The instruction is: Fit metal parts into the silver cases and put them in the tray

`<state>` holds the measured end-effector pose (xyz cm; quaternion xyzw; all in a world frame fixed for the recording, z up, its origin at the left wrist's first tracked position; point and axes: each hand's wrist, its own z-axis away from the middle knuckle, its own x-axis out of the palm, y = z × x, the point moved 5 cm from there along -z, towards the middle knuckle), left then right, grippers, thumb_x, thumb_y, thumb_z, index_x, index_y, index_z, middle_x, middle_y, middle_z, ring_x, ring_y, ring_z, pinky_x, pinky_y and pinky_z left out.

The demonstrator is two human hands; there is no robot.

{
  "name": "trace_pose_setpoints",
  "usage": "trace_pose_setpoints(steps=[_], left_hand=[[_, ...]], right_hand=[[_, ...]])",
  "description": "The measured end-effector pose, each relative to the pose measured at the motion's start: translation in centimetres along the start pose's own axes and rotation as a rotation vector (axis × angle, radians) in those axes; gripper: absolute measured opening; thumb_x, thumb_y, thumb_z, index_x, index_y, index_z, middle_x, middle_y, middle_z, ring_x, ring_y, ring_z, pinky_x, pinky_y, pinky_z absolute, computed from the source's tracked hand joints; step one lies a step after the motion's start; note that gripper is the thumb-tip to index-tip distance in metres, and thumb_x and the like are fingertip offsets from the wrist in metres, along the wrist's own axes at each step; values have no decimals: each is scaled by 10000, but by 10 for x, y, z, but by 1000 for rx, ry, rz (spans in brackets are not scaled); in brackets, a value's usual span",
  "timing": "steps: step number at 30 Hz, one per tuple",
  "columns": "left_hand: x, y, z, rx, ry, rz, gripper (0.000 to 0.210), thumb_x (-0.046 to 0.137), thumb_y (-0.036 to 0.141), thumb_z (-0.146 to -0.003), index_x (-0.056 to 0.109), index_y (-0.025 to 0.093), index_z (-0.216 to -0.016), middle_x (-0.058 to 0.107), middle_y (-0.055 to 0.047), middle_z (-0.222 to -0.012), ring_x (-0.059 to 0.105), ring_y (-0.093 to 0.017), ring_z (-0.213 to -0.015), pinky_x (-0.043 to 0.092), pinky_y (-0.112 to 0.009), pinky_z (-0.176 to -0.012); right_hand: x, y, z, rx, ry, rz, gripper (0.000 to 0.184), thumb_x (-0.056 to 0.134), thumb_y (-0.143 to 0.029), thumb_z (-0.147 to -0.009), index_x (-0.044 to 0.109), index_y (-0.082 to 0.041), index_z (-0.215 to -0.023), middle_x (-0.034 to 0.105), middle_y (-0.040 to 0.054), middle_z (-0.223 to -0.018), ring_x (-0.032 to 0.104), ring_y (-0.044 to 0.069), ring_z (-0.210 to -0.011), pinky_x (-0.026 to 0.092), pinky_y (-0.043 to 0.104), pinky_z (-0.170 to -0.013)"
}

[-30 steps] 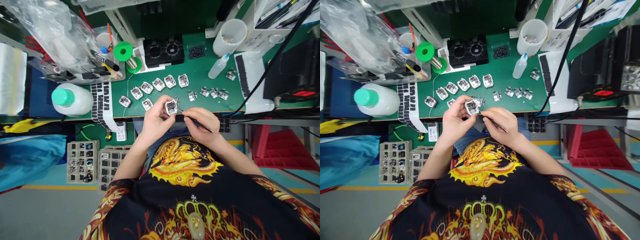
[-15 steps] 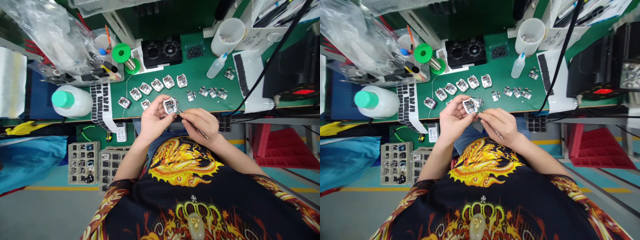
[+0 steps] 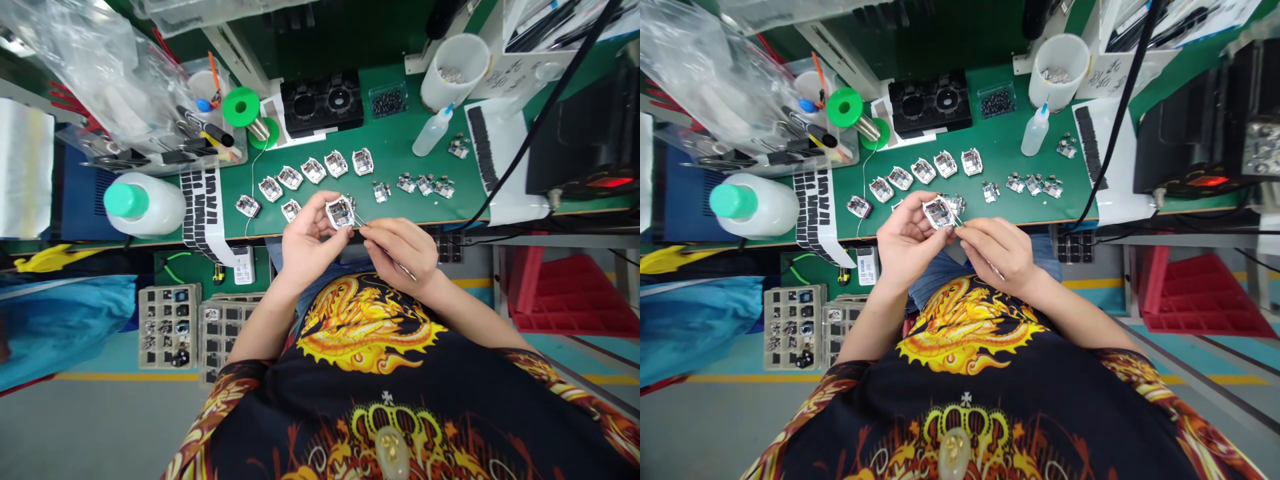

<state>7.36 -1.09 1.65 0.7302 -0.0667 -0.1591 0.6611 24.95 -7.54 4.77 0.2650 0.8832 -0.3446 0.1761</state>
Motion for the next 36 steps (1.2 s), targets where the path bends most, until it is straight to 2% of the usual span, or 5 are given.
trace_pose_setpoints(steps=[8, 12, 16, 23, 36], left_hand=[[0, -1, 2, 40, 4, -60, 515, 717, 297, -985, 529, 338, -1462, 732, -24, -1139, 758, -156, -902, 670, -301, -756], [-1, -1, 0, 153, 24, 1, 511, 776, 281, -985, 592, 318, -1460, 731, -13, -1113, 748, -124, -855, 643, -235, -725], [0, -3, -1, 255, 67, 41, 534, 835, 264, -965, 642, 291, -1462, 739, 5, -1059, 751, -94, -823, 639, -189, -739], [4, -5, 2, 249, 154, 74, 546, 860, 247, -954, 653, 301, -1457, 776, 13, -1065, 784, -95, -823, 672, -189, -751], [4, -8, 3, 248, 137, 24, 514, 845, 319, -970, 655, 288, -1446, 781, 7, -1050, 779, -98, -814, 672, -193, -752]], right_hand=[[-1, -1, 0, -6, 7, -7, 328, 713, -122, -999, 723, -210, -1315, 833, 110, -1119, 803, 216, -959, 682, 366, -809], [0, -2, 1, -1, 16, -4, 311, 731, -92, -977, 741, -171, -1277, 834, 136, -1111, 803, 227, -958, 679, 375, -820], [2, -3, 4, 49, 64, 15, 290, 722, -117, -993, 753, -201, -1269, 841, 116, -1121, 804, 224, -957, 684, 381, -836], [6, -1, 1, 118, 117, 10, 255, 707, -149, -1019, 768, -239, -1250, 856, 74, -1094, 816, 212, -949, 676, 368, -850], [14, 6, 6, 84, 122, -2, 239, 704, -145, -1023, 758, -232, -1239, 856, 85, -1105, 819, 216, -958, 673, 375, -845]])
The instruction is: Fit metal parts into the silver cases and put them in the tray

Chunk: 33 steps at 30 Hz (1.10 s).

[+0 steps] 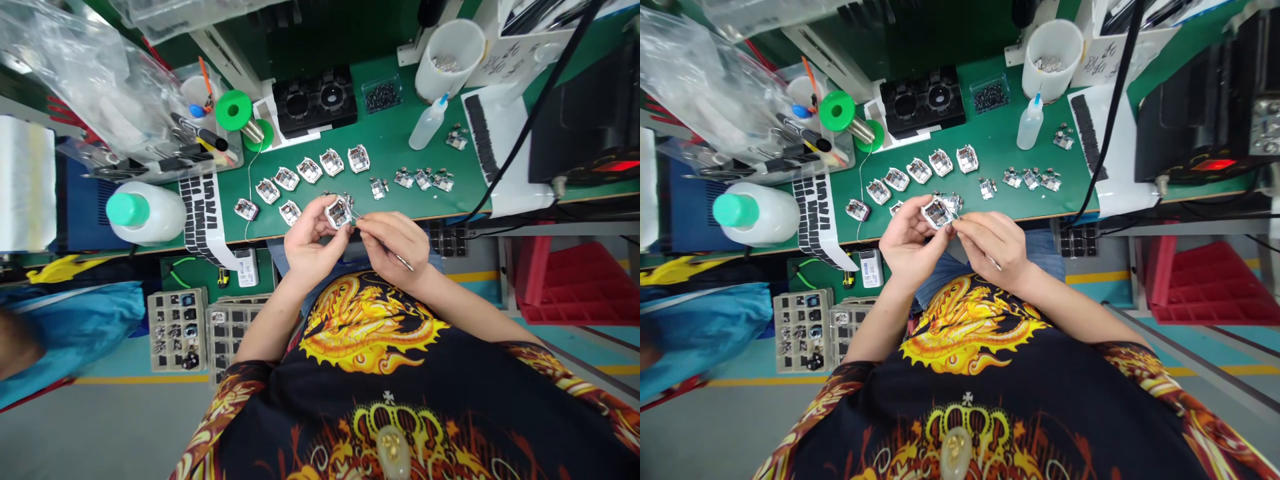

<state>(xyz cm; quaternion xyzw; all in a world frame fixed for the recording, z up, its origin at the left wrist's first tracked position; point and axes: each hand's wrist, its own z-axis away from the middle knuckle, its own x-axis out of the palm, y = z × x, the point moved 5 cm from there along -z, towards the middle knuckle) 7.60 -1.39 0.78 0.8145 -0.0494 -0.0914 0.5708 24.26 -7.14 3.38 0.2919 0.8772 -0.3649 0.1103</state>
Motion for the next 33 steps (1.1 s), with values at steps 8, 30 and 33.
trace_pose_setpoints(steps=[8, 30, 33], left_hand=[[4, -1, 2, -22, 58, -399, 480, 751, 316, -999, 617, 248, -1456, 803, -11, -1105, 774, -109, -813, 677, -224, -756], [-2, -14, -6, -186, 41, 131, 542, 892, 296, -916, 649, 298, -1400, 803, -4, -1044, 791, -118, -823, 685, -219, -750], [-4, -17, -6, -218, 41, 171, 568, 914, 303, -892, 651, 304, -1395, 799, -11, -1062, 799, -135, -831, 693, -234, -719]], right_hand=[[13, 3, 5, -72, -94, 205, 284, 616, -170, -1065, 730, -257, -1310, 837, 78, -1193, 797, 234, -1036, 655, 402, -888], [-8, 3, -2, 11, -93, -74, 445, 687, -153, -1028, 717, -326, -1437, 812, 77, -1273, 797, 237, -1079, 679, 423, -913], [-12, 1, -4, 71, -82, -111, 418, 690, -169, -1032, 732, -343, -1410, 821, 55, -1253, 808, 233, -1073, 686, 427, -920]])
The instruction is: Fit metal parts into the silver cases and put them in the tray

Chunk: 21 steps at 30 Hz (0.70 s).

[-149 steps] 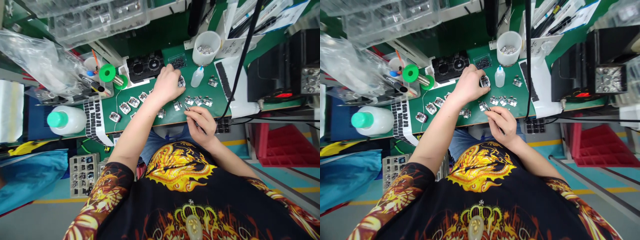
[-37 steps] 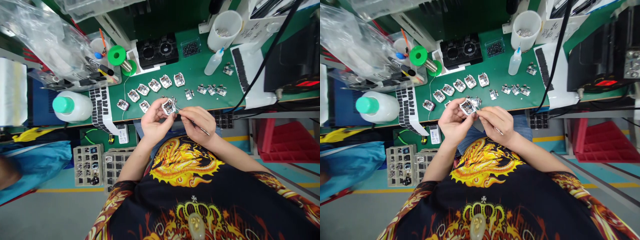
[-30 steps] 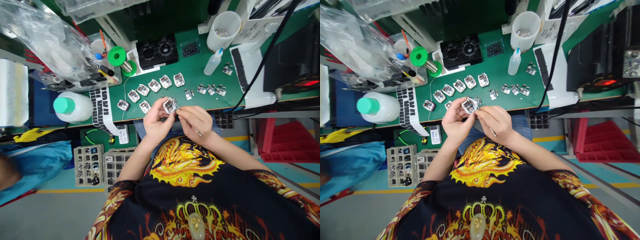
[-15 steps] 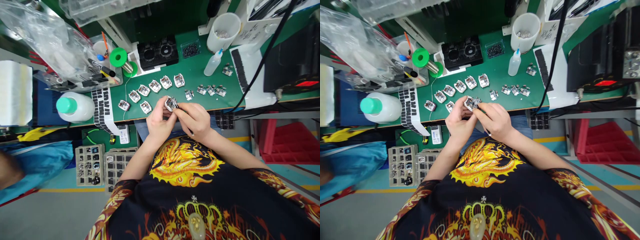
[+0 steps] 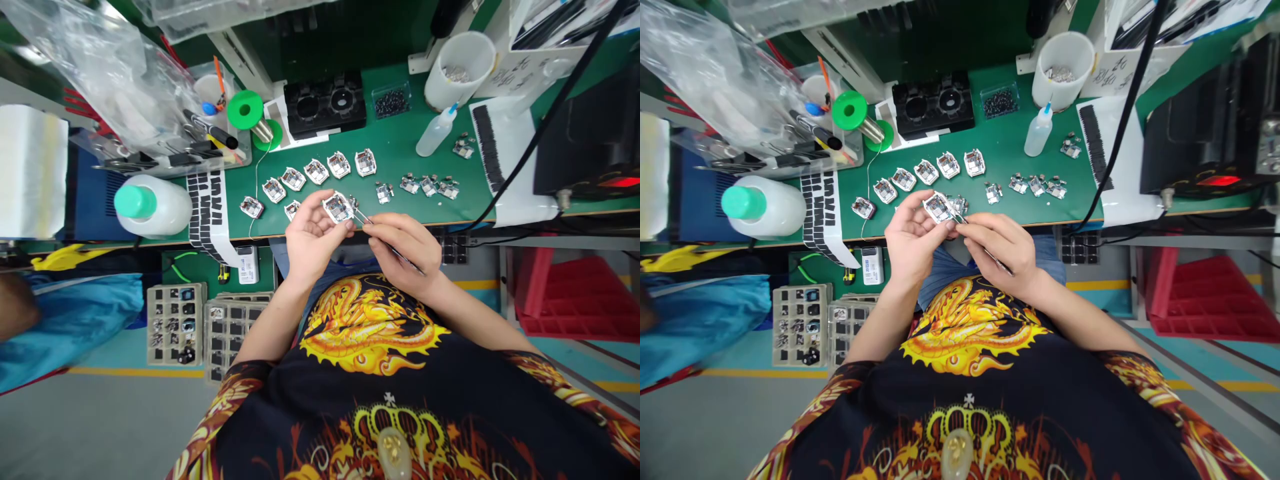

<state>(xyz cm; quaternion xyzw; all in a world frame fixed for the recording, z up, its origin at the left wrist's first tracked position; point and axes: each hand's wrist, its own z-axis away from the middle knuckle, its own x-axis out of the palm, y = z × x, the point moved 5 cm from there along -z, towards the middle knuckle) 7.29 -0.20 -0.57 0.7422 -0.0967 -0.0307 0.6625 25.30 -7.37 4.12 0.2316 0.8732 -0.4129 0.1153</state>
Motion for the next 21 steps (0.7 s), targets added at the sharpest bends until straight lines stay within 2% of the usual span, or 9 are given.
trace_pose_setpoints(steps=[7, 10, 15, 21], left_hand=[[-3, 2, 5, -24, 23, -23, 576, 909, 296, -880, 661, 274, -1399, 801, -18, -1063, 781, -115, -817, 679, -229, -762], [-3, 5, 8, -35, 1, -11, 562, 876, 282, -910, 642, 284, -1421, 800, -8, -1033, 775, -119, -796, 683, -241, -738], [-1, 7, 11, -29, -9, -22, 598, 887, 326, -918, 620, 294, -1452, 795, -7, -1046, 781, -119, -794, 683, -237, -737], [0, 8, 12, -17, -16, -5, 589, 883, 318, -929, 617, 299, -1454, 797, -2, -1055, 788, -117, -814, 690, -236, -756]], right_hand=[[7, 3, 2, 11, -66, -39, 418, 705, -168, -1021, 750, -350, -1394, 806, 42, -1165, 783, 205, -992, 669, 396, -865], [7, 3, -1, 28, -41, -74, 371, 718, -161, -1018, 777, -322, -1347, 812, 44, -1139, 782, 200, -993, 665, 384, -876], [8, 7, -7, 161, -18, -153, 215, 722, -231, -1039, 831, -311, -1206, 834, 37, -1080, 788, 202, -969, 668, 393, -899], [10, 10, -6, 203, 11, -201, 219, 745, -231, -1028, 841, -315, -1206, 839, 34, -1070, 786, 199, -963, 667, 388, -893]])
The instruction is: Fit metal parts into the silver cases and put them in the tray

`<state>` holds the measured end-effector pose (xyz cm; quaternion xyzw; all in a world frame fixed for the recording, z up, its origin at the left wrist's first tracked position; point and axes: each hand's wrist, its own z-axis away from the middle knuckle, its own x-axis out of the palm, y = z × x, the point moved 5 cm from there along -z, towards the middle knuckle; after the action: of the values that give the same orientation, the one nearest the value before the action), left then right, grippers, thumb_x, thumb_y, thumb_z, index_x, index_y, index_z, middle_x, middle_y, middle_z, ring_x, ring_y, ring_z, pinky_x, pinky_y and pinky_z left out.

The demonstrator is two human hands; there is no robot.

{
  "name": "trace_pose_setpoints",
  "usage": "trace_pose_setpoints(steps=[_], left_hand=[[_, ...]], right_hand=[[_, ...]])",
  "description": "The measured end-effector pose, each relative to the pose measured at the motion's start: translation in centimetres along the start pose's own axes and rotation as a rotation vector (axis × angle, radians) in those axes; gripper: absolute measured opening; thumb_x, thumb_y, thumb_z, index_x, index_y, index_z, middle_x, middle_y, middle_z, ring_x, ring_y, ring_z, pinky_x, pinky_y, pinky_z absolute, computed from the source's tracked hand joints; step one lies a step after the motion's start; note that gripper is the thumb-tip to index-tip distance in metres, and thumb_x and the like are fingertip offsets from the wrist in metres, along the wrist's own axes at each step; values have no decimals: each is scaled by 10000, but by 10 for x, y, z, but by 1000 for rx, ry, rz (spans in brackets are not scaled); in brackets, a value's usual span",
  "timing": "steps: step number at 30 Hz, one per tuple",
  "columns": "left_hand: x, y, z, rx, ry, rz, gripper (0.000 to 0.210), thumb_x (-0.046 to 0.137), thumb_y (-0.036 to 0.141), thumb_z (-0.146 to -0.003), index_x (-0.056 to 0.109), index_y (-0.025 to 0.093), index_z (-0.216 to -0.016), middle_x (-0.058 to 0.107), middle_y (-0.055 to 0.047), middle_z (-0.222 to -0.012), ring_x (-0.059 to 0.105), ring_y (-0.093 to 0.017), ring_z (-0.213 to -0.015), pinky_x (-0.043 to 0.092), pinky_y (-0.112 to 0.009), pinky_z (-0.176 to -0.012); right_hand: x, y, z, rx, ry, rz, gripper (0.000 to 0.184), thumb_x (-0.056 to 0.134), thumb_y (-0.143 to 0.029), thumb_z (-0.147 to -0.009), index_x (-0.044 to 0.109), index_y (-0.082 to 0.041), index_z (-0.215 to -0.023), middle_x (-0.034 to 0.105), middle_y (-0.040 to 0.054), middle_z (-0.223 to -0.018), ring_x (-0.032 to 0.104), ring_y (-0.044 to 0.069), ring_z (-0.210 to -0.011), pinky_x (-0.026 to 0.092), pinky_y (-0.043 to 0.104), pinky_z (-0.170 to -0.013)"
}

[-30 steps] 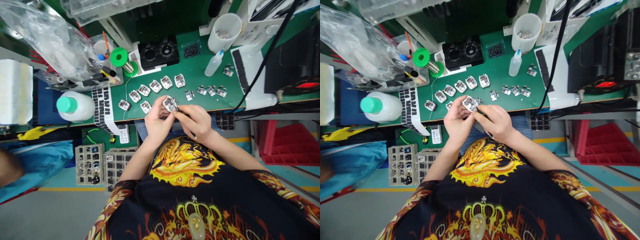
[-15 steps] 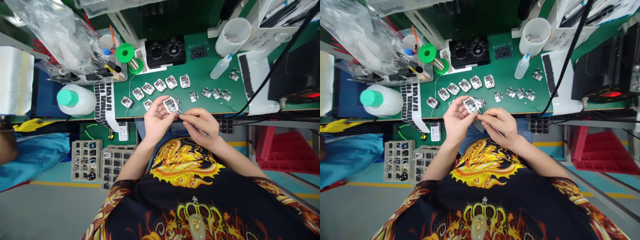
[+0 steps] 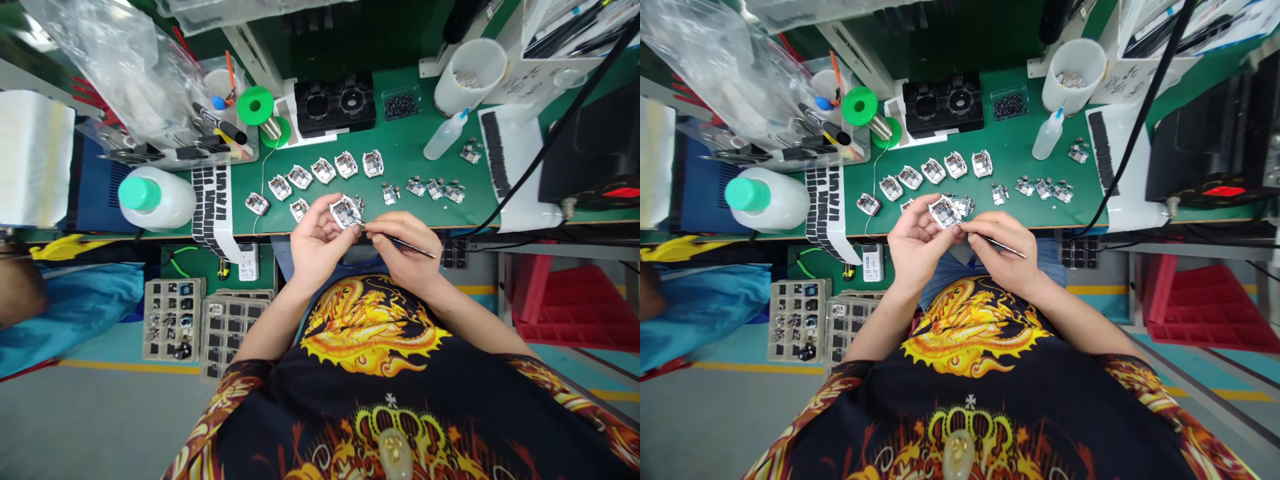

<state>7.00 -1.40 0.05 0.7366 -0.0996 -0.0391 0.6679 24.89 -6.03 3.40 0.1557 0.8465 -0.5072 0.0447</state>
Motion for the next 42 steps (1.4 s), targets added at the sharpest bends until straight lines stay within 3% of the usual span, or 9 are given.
trace_pose_setpoints(steps=[7, 14, 16, 21, 24, 35, 42], left_hand=[[3, 3, -1, -4, 7, 26, 589, 901, 293, -907, 630, 270, -1430, 809, -12, -1073, 802, -122, -820, 696, -236, -754], [4, 2, -2, -12, 7, 30, 584, 907, 276, -899, 644, 266, -1421, 812, -19, -1077, 799, -123, -826, 703, -230, -742], [3, 2, -2, 12, 4, 2, 583, 900, 296, -912, 638, 278, -1433, 808, -17, -1076, 798, -122, -831, 702, -229, -751], [4, 1, -1, 34, -12, -44, 582, 876, 325, -946, 611, 314, -1463, 799, -5, -1082, 802, -125, -850, 701, -241, -769], [6, 2, 1, 25, 7, -50, 593, 895, 355, -931, 622, 319, -1456, 795, -5, -1091, 801, -126, -860, 695, -235, -779], [8, 1, 3, 22, 10, -40, 603, 908, 399, -917, 637, 320, -1450, 790, -9, -1105, 792, -121, -859, 683, -234, -787], [10, 0, 3, 7, -11, -3, 599, 911, 327, -913, 644, 310, -1449, 794, 2, -1106, 788, -108, -880, 675, -217, -808]], right_hand=[[0, 9, 3, 122, 56, -100, 144, 788, -308, -1015, 861, -292, -1138, 835, 49, -1037, 793, 202, -944, 692, 392, -867], [16, 36, 11, 459, 60, -554, 205, 817, -426, -992, 858, -247, -1081, 828, 29, -939, 777, 144, -729, 659, 267, -613], [13, 33, 10, 435, 61, -516, 219, 821, -439, -986, 857, -244, -1081, 829, 37, -958, 774, 148, -733, 665, 280, -625], [-4, 6, -1, 143, 81, -183, 125, 802, -337, -1003, 868, -286, -1097, 844, 57, -1046, 799, 199, -904, 705, 392, -835], [-6, -1, -6, 52, 86, -108, 140, 771, -287, -1020, 862, -300, -1125, 849, 42, -1038, 794, 207, -956, 689, 402, -872], [-3, 10, -4, 70, 85, -115, 143, 759, -313, -1028, 858, -298, -1130, 846, 36, -1057, 787, 199, -965, 671, 397, -887], [-3, 9, -3, 81, 97, -118, 154, 767, -285, -1023, 863, -305, -1142, 846, 29, -1060, 782, 195, -974, 667, 390, -896]])
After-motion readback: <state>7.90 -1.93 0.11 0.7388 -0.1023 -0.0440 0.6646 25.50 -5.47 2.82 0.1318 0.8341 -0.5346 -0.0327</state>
